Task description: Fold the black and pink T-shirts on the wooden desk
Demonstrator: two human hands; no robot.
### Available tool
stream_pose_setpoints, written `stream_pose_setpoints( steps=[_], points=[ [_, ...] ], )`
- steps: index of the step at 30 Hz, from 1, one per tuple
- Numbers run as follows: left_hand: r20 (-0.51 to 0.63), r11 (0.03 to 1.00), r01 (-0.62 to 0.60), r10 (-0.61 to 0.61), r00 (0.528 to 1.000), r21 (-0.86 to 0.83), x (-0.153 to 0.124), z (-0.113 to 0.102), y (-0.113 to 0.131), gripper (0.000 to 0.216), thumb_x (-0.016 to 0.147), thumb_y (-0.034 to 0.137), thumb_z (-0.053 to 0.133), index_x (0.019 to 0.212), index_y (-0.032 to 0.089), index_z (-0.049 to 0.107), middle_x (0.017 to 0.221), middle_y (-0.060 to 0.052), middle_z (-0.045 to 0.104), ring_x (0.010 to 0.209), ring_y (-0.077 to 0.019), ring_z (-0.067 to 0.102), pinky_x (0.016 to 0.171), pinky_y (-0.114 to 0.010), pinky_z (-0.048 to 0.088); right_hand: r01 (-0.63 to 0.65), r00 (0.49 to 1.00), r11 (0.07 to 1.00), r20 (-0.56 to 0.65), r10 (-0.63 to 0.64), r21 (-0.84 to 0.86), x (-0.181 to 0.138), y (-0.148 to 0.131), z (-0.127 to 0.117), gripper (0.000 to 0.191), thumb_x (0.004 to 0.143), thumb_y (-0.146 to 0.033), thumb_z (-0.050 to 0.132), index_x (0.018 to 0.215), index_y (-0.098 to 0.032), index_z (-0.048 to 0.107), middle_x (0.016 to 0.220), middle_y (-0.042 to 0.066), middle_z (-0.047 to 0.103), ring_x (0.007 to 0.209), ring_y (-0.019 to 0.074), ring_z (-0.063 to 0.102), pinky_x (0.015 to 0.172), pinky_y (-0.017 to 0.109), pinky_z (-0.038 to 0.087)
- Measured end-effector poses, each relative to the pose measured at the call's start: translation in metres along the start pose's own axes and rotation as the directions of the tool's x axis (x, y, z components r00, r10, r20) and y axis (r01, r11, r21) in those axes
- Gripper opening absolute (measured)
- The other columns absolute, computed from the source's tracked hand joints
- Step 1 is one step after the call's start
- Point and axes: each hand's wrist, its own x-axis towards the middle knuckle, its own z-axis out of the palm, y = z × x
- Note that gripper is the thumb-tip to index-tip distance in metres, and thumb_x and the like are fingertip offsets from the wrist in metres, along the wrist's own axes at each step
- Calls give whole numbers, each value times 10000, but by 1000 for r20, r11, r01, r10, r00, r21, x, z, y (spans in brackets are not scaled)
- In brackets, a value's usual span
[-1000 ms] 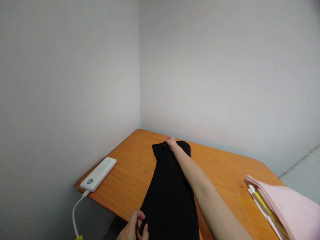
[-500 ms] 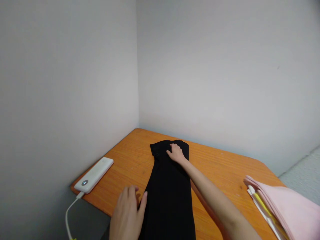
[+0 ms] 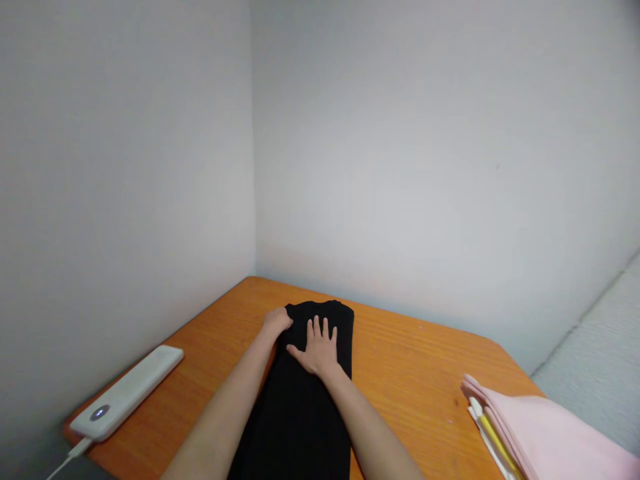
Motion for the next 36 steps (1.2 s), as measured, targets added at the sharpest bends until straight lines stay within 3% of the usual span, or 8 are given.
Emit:
stream_pose_setpoints(
  steps=[4,10,14,17,23,30,33,36],
  points=[
    [-28,996,-69,70,997,48,13,7,17,335,934,344,623,1218,168,597,1229,-91,619,1063,-229,631,897,-438,548,7,1000,1000,-12,-7,7,1,-2,0,1009,845,-779,316,1569,-83,212,1638,125,63,1502,392,5,1174,587,-51],
    [-34,941,-337,337,941,14,0,16,39,458,926,312,623,1341,155,508,1331,-128,585,1193,-267,587,1003,-480,486,-1,999,1000,38,1,0,-14,10,-16,855,914,-539,439,1525,33,267,1600,225,202,1507,344,93,1206,465,87],
    [69,871,-489,491,868,-46,-19,25,24,787,831,270,691,1494,109,299,1429,-175,545,1311,-242,532,1080,-324,432,-81,996,996,-28,80,-39,-30,40,-39,659,899,-381,520,1413,30,482,1487,265,428,1437,403,290,1171,484,215],
    [90,851,-523,524,847,-40,-34,40,7,867,803,323,675,1522,89,251,1584,-204,313,1467,-292,307,1186,-393,309,-69,993,997,-100,67,-23,-30,56,-53,553,925,-339,486,1371,-17,542,1436,238,506,1399,393,362,1143,490,274],
    [82,833,-553,550,831,21,-53,73,-7,665,855,161,415,1498,30,307,1603,-212,224,1504,-295,130,1223,-488,198,113,990,994,-91,-112,0,-2,45,-50,529,1014,-289,303,1504,-112,390,1589,94,322,1481,244,241,1194,405,209],
    [35,819,-568,568,823,82,-65,79,-3,635,864,140,385,1483,4,332,1604,-215,216,1506,-279,95,1235,-464,188,155,986,988,-56,-156,-18,3,47,-6,617,1035,-489,216,1551,-160,289,1613,77,224,1494,269,197,1201,485,173],
    [43,840,-537,535,844,77,-62,77,7,621,888,167,394,1470,-41,333,1591,-249,226,1502,-296,95,1231,-449,193,184,982,982,-42,-185,-40,4,52,-10,606,1037,-475,211,1550,-163,290,1609,74,241,1498,235,189,1208,456,164],
    [38,859,-510,508,860,52,-63,66,9,645,955,291,383,1516,0,254,1605,-243,175,1502,-301,99,1210,-473,237,192,979,980,-60,-195,-47,-1,55,-29,626,1031,-462,255,1555,-120,262,1623,91,186,1510,235,127,1217,447,134]
  ],
)
